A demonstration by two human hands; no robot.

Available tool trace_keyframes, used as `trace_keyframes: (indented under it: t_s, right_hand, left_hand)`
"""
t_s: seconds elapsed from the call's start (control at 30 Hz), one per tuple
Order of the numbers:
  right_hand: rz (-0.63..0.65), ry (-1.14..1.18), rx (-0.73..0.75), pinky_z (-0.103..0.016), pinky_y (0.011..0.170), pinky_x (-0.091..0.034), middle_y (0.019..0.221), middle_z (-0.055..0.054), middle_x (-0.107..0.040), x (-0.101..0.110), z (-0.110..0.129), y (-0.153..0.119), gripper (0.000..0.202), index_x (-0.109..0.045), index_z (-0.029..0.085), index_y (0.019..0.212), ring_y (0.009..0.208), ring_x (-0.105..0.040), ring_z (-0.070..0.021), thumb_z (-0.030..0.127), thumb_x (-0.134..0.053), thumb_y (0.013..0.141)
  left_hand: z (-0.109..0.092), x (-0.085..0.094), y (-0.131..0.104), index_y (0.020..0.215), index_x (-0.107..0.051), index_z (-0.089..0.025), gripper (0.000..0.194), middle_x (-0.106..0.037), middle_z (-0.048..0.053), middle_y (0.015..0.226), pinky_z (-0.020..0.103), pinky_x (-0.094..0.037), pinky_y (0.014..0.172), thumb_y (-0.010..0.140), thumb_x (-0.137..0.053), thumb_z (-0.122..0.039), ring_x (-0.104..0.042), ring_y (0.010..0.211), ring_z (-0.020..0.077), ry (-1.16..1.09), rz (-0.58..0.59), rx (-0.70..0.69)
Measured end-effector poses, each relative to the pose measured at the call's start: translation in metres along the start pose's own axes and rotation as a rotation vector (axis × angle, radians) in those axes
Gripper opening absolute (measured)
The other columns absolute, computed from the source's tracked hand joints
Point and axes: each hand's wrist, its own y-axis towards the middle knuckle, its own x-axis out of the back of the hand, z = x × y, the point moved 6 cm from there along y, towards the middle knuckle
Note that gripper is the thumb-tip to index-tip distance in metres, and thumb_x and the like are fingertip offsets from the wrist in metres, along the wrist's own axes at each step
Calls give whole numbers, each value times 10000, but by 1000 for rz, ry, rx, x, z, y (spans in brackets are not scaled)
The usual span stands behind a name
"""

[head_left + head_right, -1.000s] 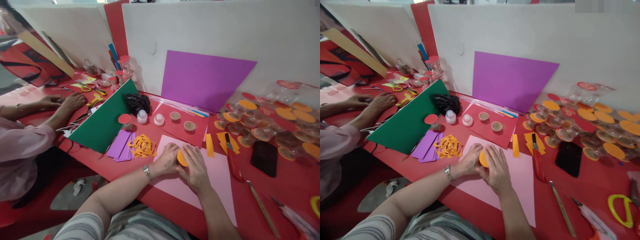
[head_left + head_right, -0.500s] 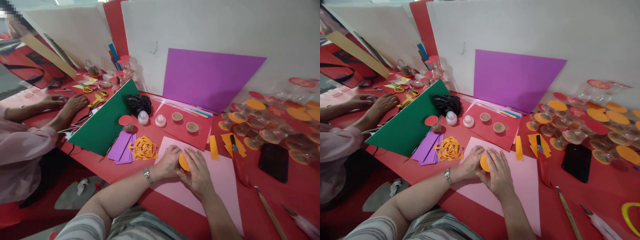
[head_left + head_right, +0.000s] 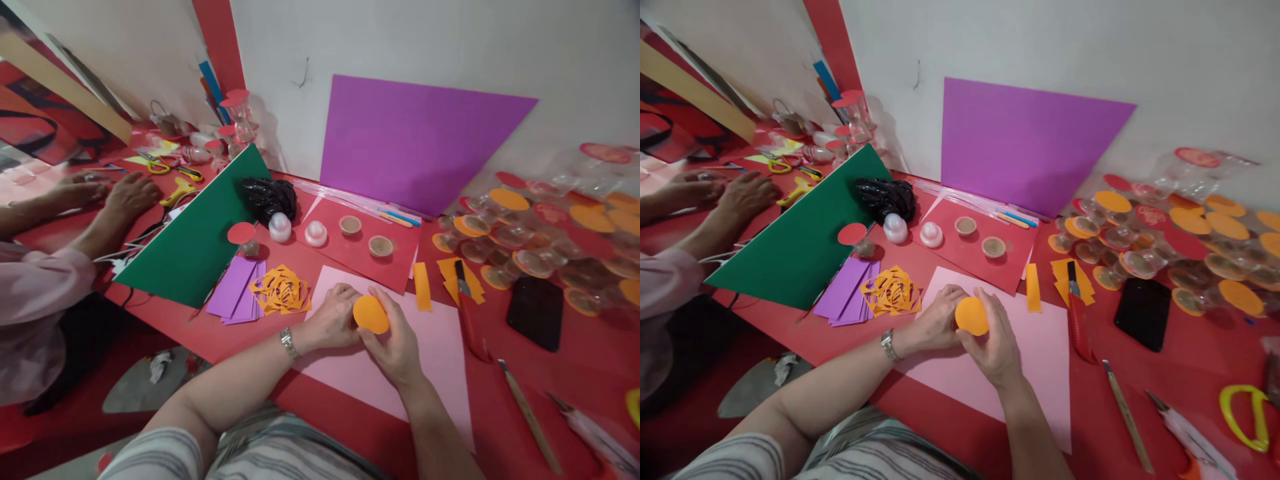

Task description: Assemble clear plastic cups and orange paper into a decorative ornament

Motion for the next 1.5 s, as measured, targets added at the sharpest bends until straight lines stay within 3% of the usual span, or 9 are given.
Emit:
trace_keyframes:
  t_s: [0.17, 0.6, 0.77, 0.87, 1.23, 1.5]
  right_hand:
    - [-38, -10, -5, -517, 1034, -555, 1359, -167, -652, -1, 0, -2, 626, -400, 200, 1511, 1219, -665, -303, 488, -548, 975]
    - [22, 3, -30, -484, 939, -599, 1339, -170, -647, 1, 0, -10, 696, -340, 207, 1558, 1222, -650, -326, 539, -533, 978]
    - [-50, 57, -37, -513, 931, -585, 1340, -202, -620, 1, -6, -22, 809, -296, 172, 1583, 1199, -643, -347, 601, -551, 946]
    - [-20, 48, -52, -504, 900, -594, 1319, -203, -625, -3, -8, -25, 813, -325, 171, 1563, 1162, -656, -348, 622, -560, 929]
    - [55, 33, -125, -481, 873, -617, 1301, -190, -626, -7, -7, -31, 712, -359, 187, 1534, 1140, -666, -337, 489, -589, 931]
    - [15, 64, -145, -500, 929, -605, 1352, -193, -611, -14, -10, -37, 697, -380, 192, 1529, 1202, -647, -342, 474, -595, 929]
  left_hand:
    - [0, 0, -1, 953, -578, -180, 219, -649, 98, 1020, 422, -451, 961, 779, -696, -242, -519, 1063, 284, 5, -5, 23]
    - [-7, -4, 0, 901, -594, -196, 94, -680, 71, 950, 404, -435, 916, 817, -636, -202, -540, 992, 255, 16, 27, 45]
    - [-11, -10, -3, 961, -623, -187, 166, -696, 73, 934, 414, -409, 886, 824, -669, -271, -543, 1040, 276, 51, 41, 43]
    - [-9, -13, -4, 1009, -628, -185, 189, -705, 76, 975, 417, -401, 897, 841, -658, -265, -543, 1059, 272, 58, 39, 40]
    - [0, -16, -10, 1130, -598, -179, 380, -670, 104, 1058, 447, -403, 914, 806, -688, -354, -546, 1073, 291, 174, 6, -22]
    - [-2, -11, -9, 1019, -630, -158, 283, -672, 98, 951, 429, -389, 853, 812, -676, -345, -543, 980, 281, 247, 28, 1]
